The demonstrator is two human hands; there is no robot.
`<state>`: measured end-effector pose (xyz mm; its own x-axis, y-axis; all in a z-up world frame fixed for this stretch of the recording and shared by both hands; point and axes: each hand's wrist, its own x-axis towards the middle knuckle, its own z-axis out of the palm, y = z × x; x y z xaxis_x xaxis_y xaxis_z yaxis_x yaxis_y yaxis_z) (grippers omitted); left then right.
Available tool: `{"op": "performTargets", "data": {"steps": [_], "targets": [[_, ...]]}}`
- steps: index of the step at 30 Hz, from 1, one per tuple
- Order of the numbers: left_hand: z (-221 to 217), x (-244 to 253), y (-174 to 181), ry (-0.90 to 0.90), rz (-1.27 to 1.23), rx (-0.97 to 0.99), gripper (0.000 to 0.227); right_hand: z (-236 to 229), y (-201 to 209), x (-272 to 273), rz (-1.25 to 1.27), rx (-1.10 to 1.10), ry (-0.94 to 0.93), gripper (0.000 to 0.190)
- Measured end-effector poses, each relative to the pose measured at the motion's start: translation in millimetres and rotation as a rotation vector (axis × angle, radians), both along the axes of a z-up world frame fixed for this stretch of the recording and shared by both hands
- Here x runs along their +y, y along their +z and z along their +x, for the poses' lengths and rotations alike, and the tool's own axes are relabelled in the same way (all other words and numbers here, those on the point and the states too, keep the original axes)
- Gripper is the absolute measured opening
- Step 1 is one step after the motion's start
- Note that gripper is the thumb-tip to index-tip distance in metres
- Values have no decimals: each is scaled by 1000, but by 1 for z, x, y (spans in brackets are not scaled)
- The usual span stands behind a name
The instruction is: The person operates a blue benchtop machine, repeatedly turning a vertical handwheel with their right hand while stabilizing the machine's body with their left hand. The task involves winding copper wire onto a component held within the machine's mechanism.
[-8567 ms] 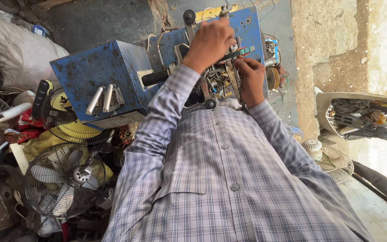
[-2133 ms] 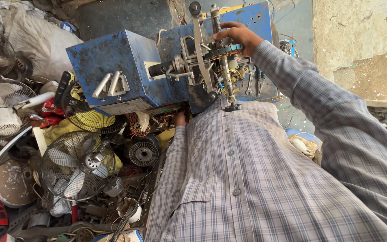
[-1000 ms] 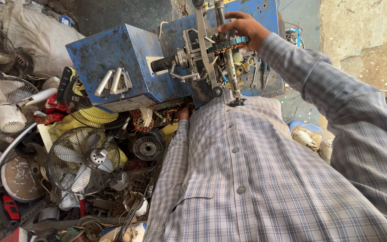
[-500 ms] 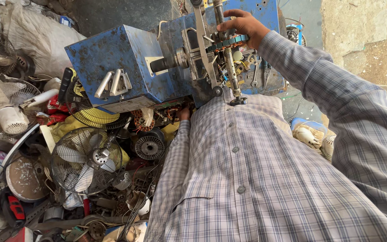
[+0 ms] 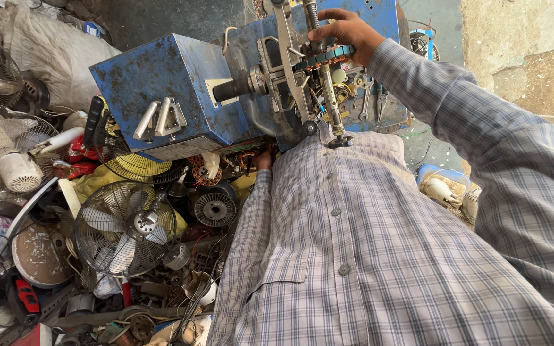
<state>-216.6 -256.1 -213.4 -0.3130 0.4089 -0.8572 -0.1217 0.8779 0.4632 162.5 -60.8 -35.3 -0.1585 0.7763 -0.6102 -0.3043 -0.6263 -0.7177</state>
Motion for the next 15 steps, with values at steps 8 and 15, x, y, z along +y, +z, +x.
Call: {"op": "performTargets", "data": {"steps": [8,15], "targets": [[-5,-5,12,11,21,-4,83,1,-1,-1,15,21,-2,73],[-27,-6,26,30,122,0,93,0,1,-1,16,8,3,74]]}}
